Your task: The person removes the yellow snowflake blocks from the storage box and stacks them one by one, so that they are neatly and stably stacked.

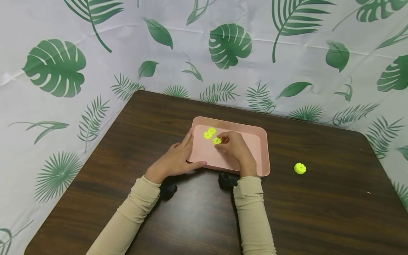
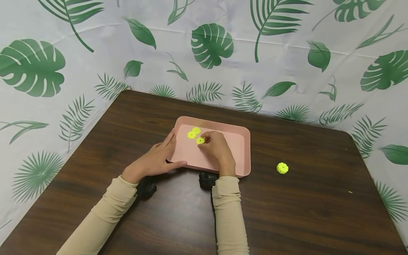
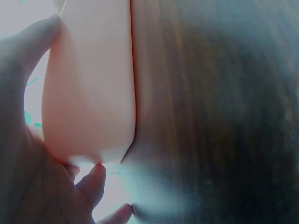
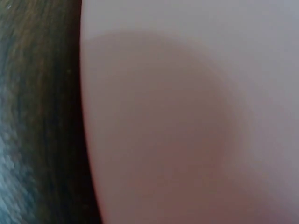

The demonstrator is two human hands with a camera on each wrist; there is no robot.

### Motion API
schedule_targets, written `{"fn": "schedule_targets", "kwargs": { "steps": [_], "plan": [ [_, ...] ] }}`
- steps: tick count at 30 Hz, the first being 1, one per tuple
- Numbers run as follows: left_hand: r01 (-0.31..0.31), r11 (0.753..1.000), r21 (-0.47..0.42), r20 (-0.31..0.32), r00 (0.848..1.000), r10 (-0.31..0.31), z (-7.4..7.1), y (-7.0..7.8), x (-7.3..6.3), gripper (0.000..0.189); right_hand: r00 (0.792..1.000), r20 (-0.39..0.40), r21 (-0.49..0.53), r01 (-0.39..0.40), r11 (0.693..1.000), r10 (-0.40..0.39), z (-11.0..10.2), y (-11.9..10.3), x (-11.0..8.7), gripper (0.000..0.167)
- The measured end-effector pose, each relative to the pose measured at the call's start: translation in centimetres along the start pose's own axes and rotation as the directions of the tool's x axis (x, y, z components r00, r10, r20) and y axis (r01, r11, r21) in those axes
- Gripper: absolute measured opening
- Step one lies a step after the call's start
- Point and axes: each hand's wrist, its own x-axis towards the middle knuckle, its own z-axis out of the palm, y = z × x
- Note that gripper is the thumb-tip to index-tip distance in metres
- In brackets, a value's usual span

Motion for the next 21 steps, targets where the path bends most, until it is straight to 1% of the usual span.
{"fn": "schedule_targets", "kwargs": {
  "steps": [8,11,15,21],
  "plan": [
    [0.003,1.000,-0.009,0.004,1.000,-0.003,0.1,0.0,0.0,0.114,1.000,-0.003,-0.004,-0.026,1.000,0.026,-0.1,0.2,-0.3,0.027],
    [0.001,1.000,-0.002,0.008,1.000,-0.001,0.1,0.1,-0.1,0.114,1.000,-0.009,0.006,-0.009,1.000,0.009,-0.2,0.1,-0.4,0.028],
    [-0.008,1.000,0.006,0.003,1.000,0.008,0.0,0.2,-0.1,0.114,0.999,-0.019,0.023,0.043,0.999,-0.042,-0.5,0.0,-0.5,0.028],
    [0.003,1.000,0.004,0.010,1.000,-0.003,0.1,-0.1,0.0,0.113,0.995,-0.043,0.031,0.089,0.995,-0.088,-1.1,-0.3,-0.8,0.027]
  ]
}}
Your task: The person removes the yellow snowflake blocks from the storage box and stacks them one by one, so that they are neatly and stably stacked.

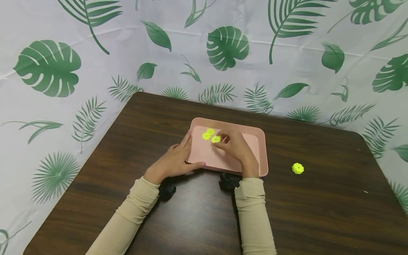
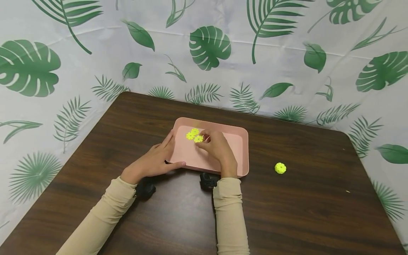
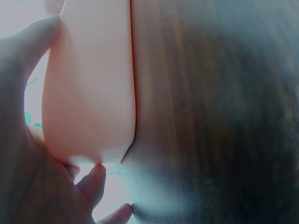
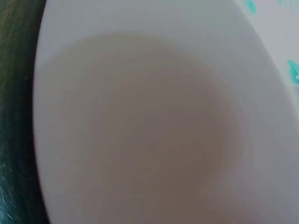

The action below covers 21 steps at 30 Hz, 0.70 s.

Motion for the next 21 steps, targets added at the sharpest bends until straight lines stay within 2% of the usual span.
{"fn": "schedule_targets", "kwargs": {
  "steps": [12,21],
  "plan": [
    [-0.003,1.000,-0.008,-0.006,1.000,0.003,0.0,0.2,0.0,0.114,0.998,-0.055,0.001,0.038,0.999,-0.038,-1.9,-0.2,-1.3,0.026],
    [-0.009,0.999,-0.051,-0.004,1.000,0.009,-0.1,0.3,-0.2,0.113,0.996,-0.089,-0.003,0.019,1.000,-0.019,-3.2,0.1,-2.6,0.025]
  ]
}}
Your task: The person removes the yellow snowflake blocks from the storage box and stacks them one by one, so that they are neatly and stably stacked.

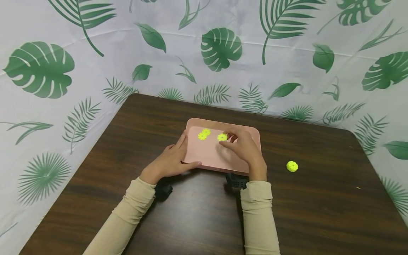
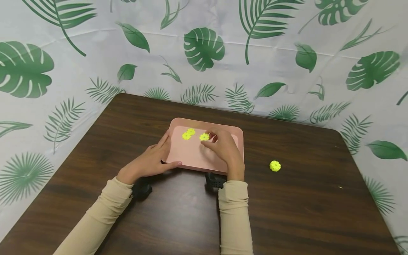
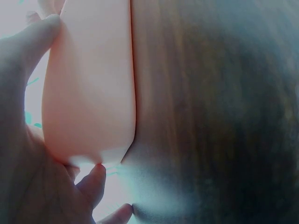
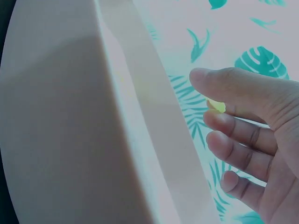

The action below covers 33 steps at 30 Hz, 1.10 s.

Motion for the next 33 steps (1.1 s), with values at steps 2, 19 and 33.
{"fn": "schedule_targets", "kwargs": {
  "steps": [2,19,33],
  "plan": [
    [0.003,1.000,-0.001,0.004,1.000,-0.003,-0.1,0.1,-0.1,0.112,1.000,-0.008,0.005,0.007,1.000,-0.007,-0.3,0.1,-0.1,0.026],
    [-0.003,1.000,0.009,-0.001,1.000,0.003,0.1,-0.1,0.1,0.112,0.998,-0.067,0.011,0.014,1.000,-0.013,-2.2,1.3,-1.1,0.032],
    [-0.006,1.000,0.015,-0.003,1.000,0.006,0.2,-0.2,0.3,0.112,0.992,-0.085,0.009,-0.088,0.996,0.089,-3.4,2.3,-2.1,0.043]
  ]
}}
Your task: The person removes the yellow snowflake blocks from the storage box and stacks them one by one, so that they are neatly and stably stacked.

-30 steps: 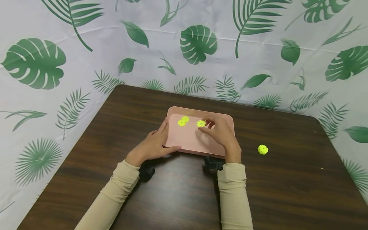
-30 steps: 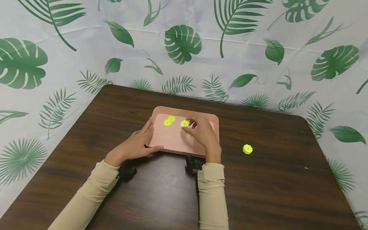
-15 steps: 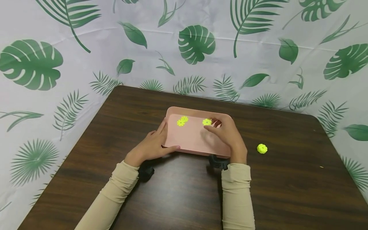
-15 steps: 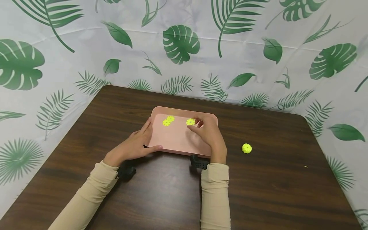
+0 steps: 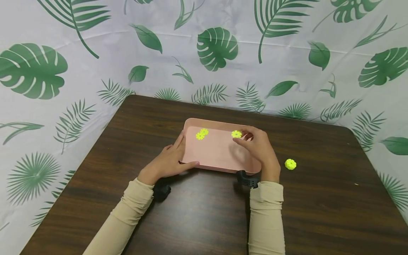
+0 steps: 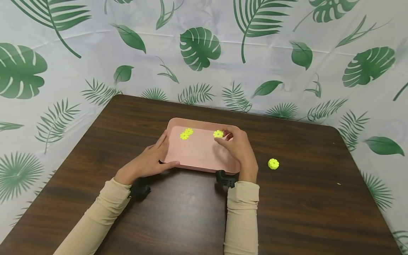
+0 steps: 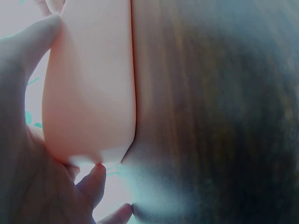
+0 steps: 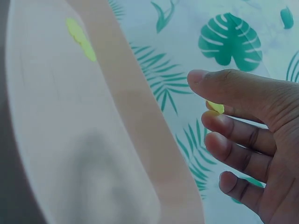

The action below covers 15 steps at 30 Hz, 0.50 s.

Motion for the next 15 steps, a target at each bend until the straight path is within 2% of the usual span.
{"fn": "schedule_targets", "kwargs": {
  "steps": [9,15],
  "plan": [
    [-0.001,1.000,0.000,0.004,1.000,0.001,-0.2,0.0,0.1,0.112,0.999,0.018,-0.041,-0.041,0.998,0.042,-0.9,0.6,-0.5,0.039],
    [0.006,1.000,0.002,0.007,1.000,-0.006,-0.2,0.1,0.0,0.113,0.999,0.005,-0.071,-0.038,0.997,0.039,-1.9,1.2,-1.0,0.036]
  ]
}}
